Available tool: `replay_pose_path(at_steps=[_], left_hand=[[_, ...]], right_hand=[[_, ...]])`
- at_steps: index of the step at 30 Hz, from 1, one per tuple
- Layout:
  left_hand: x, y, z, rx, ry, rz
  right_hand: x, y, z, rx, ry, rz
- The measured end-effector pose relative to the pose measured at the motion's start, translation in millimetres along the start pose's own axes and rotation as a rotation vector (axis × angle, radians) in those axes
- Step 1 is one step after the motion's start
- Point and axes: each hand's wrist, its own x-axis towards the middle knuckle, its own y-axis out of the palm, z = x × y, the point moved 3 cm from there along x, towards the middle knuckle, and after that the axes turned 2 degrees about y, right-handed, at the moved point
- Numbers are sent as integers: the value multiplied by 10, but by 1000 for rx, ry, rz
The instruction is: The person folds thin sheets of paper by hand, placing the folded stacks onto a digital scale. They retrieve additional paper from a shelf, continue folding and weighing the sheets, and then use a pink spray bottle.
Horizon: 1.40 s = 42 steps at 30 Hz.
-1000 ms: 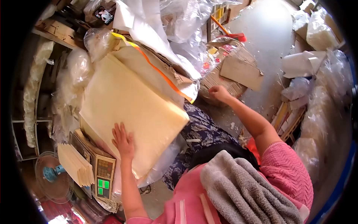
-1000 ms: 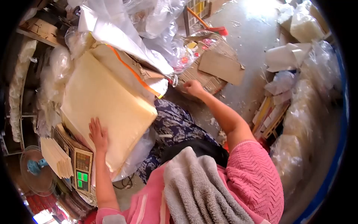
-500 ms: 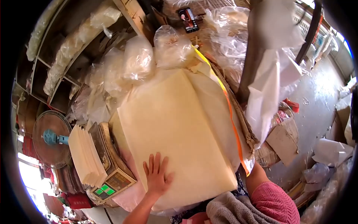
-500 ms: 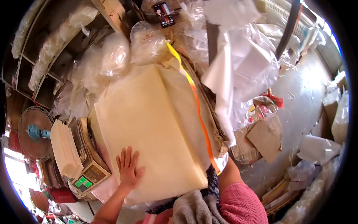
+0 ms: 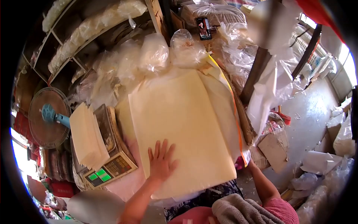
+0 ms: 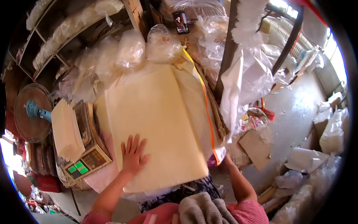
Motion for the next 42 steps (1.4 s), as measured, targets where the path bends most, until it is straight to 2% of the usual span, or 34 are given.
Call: replay_pose_path(at_steps=[3,5,7,9,11,13,15,17,19,24,27,30,34,37,40,42], left_hand=[[-14,10,36,17,28,-28],[-35,23,68,23,60,-44],[-37,61,79,41,60,-56],[-51,102,120,54,58,-48],[-39,147,180,82,75,-19],[-43,100,191,12,81,4],[9,82,324,-198,115,-60],[-70,25,368,-323,112,-101],[-174,-220,344,-364,70,-107],[-814,-503,319,-620,-35,-286],[-1222,-554,365,-705,-131,-371],[-1502,-571,364,-737,-197,-426],[-1680,-521,345,-760,-279,-442],[-1717,-483,328,-787,-315,-456],[-1728,-495,272,-821,-338,-477],[-1755,-470,271,-823,-332,-498]], right_hand=[[-644,-305,59,-223,-101,-151],[-1264,-99,201,-285,-189,-37],[-1768,2,361,-503,-359,-143],[-2295,77,539,-719,-406,-235],[-2901,319,763,-929,-427,-206],[-3416,762,880,-843,-562,-142],[-3714,918,1074,-966,-652,-188],[-3907,1365,1158,-956,-635,-219],[-4003,1750,1243,-1035,-560,-167],[-3936,2250,1306,-1063,-392,-139],[-3833,2500,1287,-1255,-253,-122],[-3666,2716,1298,-1443,-256,-173],[-3493,2988,1427,-1326,-436,-128],[-3354,3157,1507,-1076,-532,-49],[-3248,3363,1482,-961,-560,3],[-3203,3484,1424,-942,-506,51]])
